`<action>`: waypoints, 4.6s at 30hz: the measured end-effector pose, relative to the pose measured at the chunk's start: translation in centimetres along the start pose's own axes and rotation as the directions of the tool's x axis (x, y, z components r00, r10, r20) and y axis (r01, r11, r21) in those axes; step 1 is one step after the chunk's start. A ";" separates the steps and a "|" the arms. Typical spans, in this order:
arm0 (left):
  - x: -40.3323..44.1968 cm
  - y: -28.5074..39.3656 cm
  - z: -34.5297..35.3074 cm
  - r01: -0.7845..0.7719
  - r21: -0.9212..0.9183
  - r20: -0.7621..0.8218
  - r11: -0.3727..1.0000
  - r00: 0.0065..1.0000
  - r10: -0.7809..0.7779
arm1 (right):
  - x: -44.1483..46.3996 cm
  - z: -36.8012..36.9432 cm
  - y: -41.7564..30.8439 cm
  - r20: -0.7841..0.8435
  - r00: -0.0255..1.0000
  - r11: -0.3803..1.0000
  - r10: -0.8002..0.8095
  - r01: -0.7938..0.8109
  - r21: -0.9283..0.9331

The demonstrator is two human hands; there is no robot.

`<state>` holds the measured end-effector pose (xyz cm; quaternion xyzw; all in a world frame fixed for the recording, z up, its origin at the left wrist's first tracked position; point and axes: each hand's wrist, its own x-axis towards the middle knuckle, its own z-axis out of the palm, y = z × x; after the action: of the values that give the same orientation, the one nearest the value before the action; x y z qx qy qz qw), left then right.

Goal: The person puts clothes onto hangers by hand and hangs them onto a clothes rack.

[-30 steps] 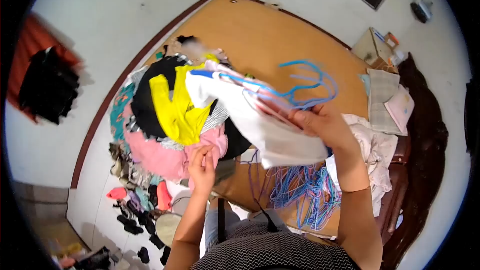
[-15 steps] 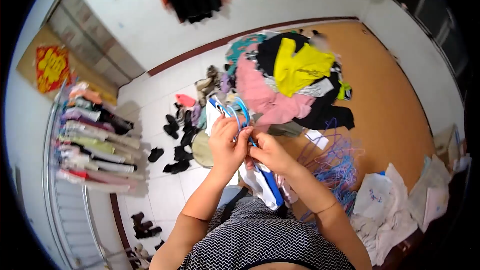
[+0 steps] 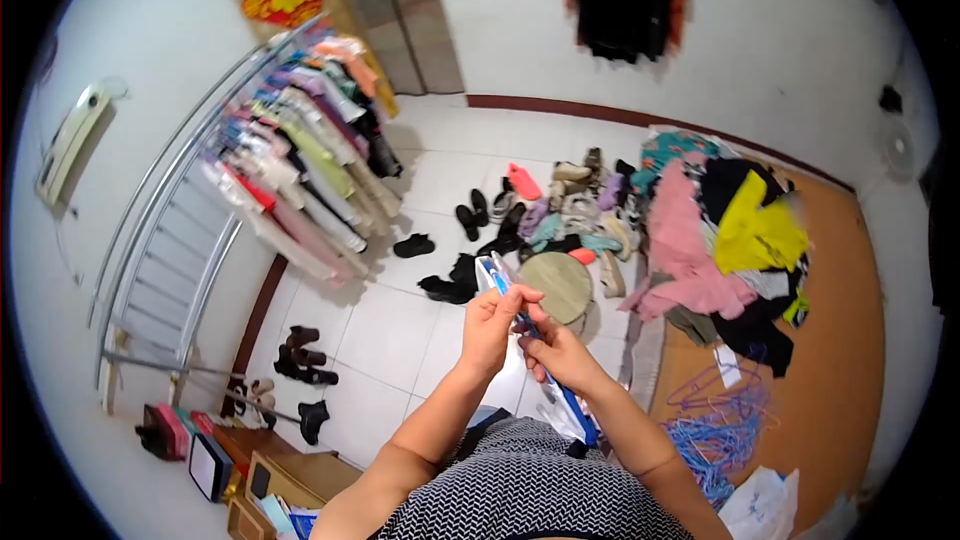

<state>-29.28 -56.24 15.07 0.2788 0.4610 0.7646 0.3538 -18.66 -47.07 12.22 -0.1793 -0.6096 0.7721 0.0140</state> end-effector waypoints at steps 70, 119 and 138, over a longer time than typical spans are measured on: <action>17.7 38.9 -88.2 0.163 0.946 -0.323 0.279 0.519 0.792 | 74.2 64.3 -11.4 0.371 0.819 0.553 -0.437 0.570 -0.607; 19.1 -3.3 -14.5 -0.532 0.459 0.749 0.712 0.662 0.011 | 14.7 17.1 9.9 -0.950 -0.149 0.953 -0.274 -0.172 -0.248; 25.8 -23.5 10.4 -0.445 0.473 0.826 0.761 0.523 -0.208 | -1.8 -6.7 16.5 -0.911 -0.413 0.980 -0.019 -0.187 0.064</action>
<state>-30.16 -22.73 0.79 0.7468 0.4383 0.3507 0.3567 -11.78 -45.49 -4.23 -0.7910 -0.3502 0.2291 0.4464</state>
